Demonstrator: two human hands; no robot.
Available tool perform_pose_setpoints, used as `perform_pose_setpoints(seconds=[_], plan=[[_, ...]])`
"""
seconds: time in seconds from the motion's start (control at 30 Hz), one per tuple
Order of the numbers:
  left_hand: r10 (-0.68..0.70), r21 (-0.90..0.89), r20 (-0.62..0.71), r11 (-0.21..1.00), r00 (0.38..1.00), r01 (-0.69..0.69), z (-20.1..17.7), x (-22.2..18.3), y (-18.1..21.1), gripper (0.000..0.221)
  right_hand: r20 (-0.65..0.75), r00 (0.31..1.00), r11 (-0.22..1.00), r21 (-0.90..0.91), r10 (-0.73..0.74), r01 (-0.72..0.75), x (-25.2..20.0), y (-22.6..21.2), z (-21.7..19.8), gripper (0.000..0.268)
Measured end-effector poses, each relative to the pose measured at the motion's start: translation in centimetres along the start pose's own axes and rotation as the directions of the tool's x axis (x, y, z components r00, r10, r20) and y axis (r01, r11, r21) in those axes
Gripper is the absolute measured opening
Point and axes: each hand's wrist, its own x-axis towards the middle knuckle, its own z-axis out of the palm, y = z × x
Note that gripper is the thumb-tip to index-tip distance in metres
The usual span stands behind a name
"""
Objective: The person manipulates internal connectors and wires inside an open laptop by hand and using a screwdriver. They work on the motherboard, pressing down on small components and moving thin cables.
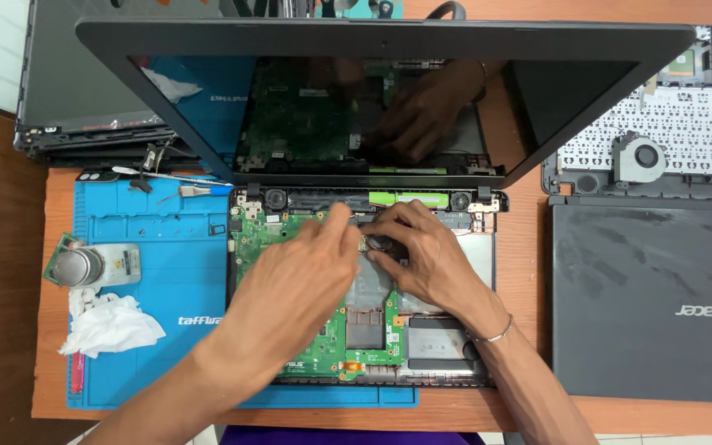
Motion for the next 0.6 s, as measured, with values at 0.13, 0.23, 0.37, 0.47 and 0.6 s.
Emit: perform_pose_setpoints(seconds=[0.13,0.23,0.37,0.47,0.6], plan=[[0.04,0.066,0.017,0.997,0.999,-0.041,0.2,0.1,0.2,0.015,-0.008,1.0,1.0,-0.008,-0.016,0.016,0.1,0.1,0.1,0.029],[0.016,0.103,0.018,0.995,1.0,-0.018,0.6,0.1,0.6,0.016,-0.001,1.0,1.0,-0.004,-0.007,0.007,-0.1,0.2,0.1,0.031],[0.041,0.109,0.007,0.993,0.999,-0.042,0.8,0.3,1.1,0.016,0.0,0.999,0.999,-0.014,-0.037,0.037,-0.1,0.5,0.2,0.035],[0.053,0.111,-0.025,0.993,0.998,-0.049,0.7,0.2,1.3,0.012,-0.013,0.998,0.998,-0.026,-0.058,0.058,-0.2,0.7,0.2,0.035],[0.008,0.118,0.034,0.993,0.999,-0.012,0.5,0.3,0.9,0.014,0.0,1.0,1.0,-0.002,0.004,-0.004,-0.2,0.4,0.3,0.034]])
